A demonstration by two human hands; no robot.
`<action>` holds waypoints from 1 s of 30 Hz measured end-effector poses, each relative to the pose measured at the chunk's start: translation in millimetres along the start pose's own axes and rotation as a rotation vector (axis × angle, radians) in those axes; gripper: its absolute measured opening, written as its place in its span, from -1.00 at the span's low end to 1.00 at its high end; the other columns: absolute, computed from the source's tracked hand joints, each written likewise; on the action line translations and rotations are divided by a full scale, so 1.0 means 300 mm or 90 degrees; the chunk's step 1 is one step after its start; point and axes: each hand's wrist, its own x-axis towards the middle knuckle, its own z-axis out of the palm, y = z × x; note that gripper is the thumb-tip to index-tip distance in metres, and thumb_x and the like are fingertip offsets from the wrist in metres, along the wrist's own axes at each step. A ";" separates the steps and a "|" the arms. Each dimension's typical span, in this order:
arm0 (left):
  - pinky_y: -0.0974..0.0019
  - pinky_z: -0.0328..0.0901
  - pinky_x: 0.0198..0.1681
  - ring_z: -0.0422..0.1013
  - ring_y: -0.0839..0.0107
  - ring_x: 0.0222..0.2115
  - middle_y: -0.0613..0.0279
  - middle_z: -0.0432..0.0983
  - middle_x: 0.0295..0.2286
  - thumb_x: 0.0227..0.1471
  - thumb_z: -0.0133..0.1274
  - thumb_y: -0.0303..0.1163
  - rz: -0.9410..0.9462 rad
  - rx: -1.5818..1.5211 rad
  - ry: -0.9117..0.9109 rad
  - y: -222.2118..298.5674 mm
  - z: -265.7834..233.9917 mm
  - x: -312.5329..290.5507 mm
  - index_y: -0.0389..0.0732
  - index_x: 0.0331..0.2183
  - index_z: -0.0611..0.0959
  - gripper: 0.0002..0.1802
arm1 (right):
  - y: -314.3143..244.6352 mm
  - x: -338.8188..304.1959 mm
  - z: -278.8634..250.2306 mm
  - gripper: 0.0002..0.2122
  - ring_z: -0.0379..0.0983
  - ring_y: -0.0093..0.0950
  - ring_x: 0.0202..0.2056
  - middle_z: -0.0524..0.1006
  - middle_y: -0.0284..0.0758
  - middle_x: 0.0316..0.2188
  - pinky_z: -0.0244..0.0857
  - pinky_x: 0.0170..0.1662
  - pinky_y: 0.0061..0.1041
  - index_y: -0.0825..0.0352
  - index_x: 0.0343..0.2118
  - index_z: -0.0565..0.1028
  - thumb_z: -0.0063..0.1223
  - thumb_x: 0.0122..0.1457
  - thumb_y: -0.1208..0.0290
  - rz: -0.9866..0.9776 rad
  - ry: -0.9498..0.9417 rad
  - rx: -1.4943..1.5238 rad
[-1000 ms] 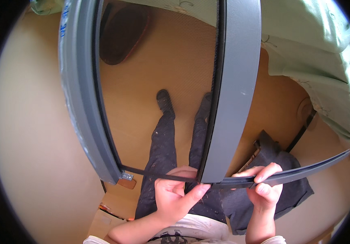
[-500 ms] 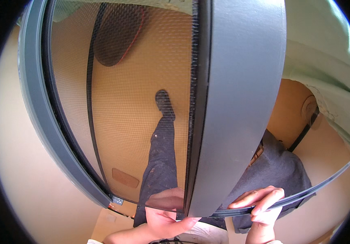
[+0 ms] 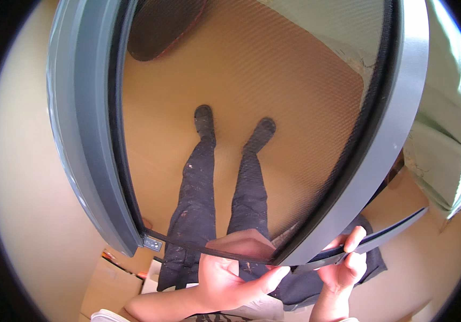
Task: The person assembles a window screen frame by fitting rubber gaskets and corner pieces together, then secures the components using a screwdriver and refers to a smartphone during the process.
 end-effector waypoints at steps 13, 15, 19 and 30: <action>0.39 0.28 -0.47 0.44 0.40 -0.54 0.08 0.53 -0.56 -0.28 0.32 -0.65 0.021 0.008 -0.019 0.016 -0.035 0.009 -0.36 -0.59 0.58 -0.81 | 0.040 -0.004 0.040 -0.89 0.36 -0.20 0.09 0.46 -0.22 0.00 0.17 0.18 0.02 0.24 -0.24 0.34 -0.01 0.23 0.42 0.018 -0.082 0.081; 0.39 0.27 -0.48 0.44 0.40 -0.54 0.08 0.53 -0.56 -0.28 0.32 -0.66 0.047 0.003 0.008 0.006 -0.021 0.010 -0.38 -0.58 0.59 -0.82 | 0.032 -0.008 0.045 -0.88 0.37 -0.22 0.07 0.47 -0.18 -0.03 0.20 0.15 0.00 0.23 -0.23 0.31 -0.01 0.24 0.42 -0.005 -0.080 0.064; 0.35 0.29 -0.51 0.44 0.32 -0.59 0.15 0.50 -0.62 -0.22 0.27 -0.60 0.039 0.035 0.044 0.020 -0.013 0.023 -0.33 -0.57 0.60 -0.87 | 0.007 -0.005 0.049 -0.83 0.52 -0.15 -0.19 0.52 0.05 -0.22 0.42 -0.11 -0.12 0.25 -0.20 0.28 0.01 0.23 0.42 -0.063 -0.082 -0.052; 0.37 0.31 -0.34 0.47 0.39 -0.42 0.10 0.55 -0.48 -0.15 0.24 -0.68 0.037 0.040 0.063 0.052 -0.030 -0.024 -0.40 -0.47 0.65 -0.91 | 0.009 0.018 0.084 -0.80 0.55 0.02 -0.39 0.53 0.23 -0.33 0.46 -0.27 -0.09 0.34 -0.26 0.32 0.11 0.15 0.43 -0.069 -0.077 -0.114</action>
